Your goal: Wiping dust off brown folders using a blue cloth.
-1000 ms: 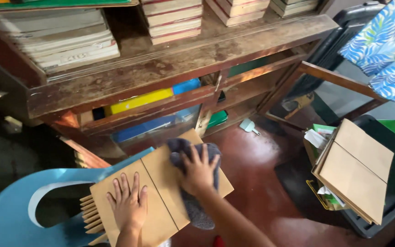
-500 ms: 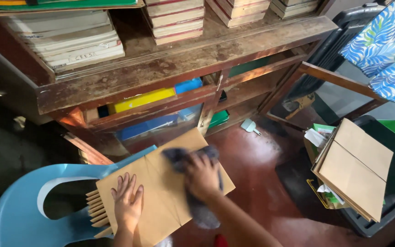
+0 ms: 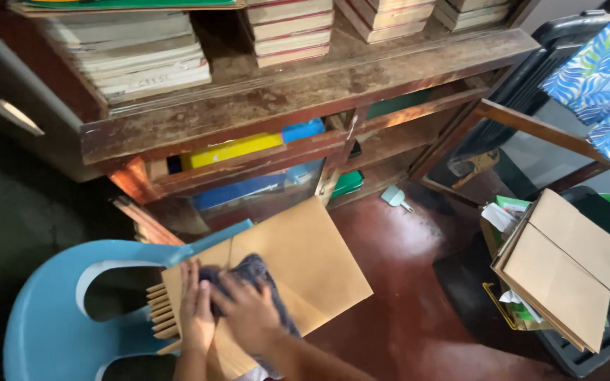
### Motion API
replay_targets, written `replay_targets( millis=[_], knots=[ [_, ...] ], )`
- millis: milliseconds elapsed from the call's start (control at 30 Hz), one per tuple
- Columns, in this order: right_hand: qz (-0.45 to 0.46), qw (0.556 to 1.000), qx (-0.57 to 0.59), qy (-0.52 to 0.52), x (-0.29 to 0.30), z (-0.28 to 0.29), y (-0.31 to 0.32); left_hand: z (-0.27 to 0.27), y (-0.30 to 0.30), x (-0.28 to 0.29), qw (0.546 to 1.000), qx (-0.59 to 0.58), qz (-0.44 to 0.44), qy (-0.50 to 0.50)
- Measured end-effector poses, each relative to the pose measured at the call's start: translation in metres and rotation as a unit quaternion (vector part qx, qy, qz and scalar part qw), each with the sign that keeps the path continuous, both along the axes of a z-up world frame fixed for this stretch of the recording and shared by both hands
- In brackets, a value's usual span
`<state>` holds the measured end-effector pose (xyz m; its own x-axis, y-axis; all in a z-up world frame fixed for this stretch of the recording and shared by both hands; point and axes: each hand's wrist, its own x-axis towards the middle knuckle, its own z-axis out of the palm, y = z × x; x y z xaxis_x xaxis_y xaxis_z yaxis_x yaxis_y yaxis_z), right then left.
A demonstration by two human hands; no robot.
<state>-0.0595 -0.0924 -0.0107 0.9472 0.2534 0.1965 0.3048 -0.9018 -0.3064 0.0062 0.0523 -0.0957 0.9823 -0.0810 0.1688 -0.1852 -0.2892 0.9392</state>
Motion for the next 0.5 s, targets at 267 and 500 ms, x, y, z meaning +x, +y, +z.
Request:
replay_targets(
  millis=[267,500],
  knots=[
    [-0.296,0.951,-0.071,0.056,0.044,-0.030,-0.120,0.013,-0.007,0.000,0.990,0.105,-0.006,0.098],
    [-0.213,0.961,-0.058,0.165,0.063,0.017,-0.021,-0.008,-0.002,0.005,1.000,0.021,-0.008,0.008]
  ],
)
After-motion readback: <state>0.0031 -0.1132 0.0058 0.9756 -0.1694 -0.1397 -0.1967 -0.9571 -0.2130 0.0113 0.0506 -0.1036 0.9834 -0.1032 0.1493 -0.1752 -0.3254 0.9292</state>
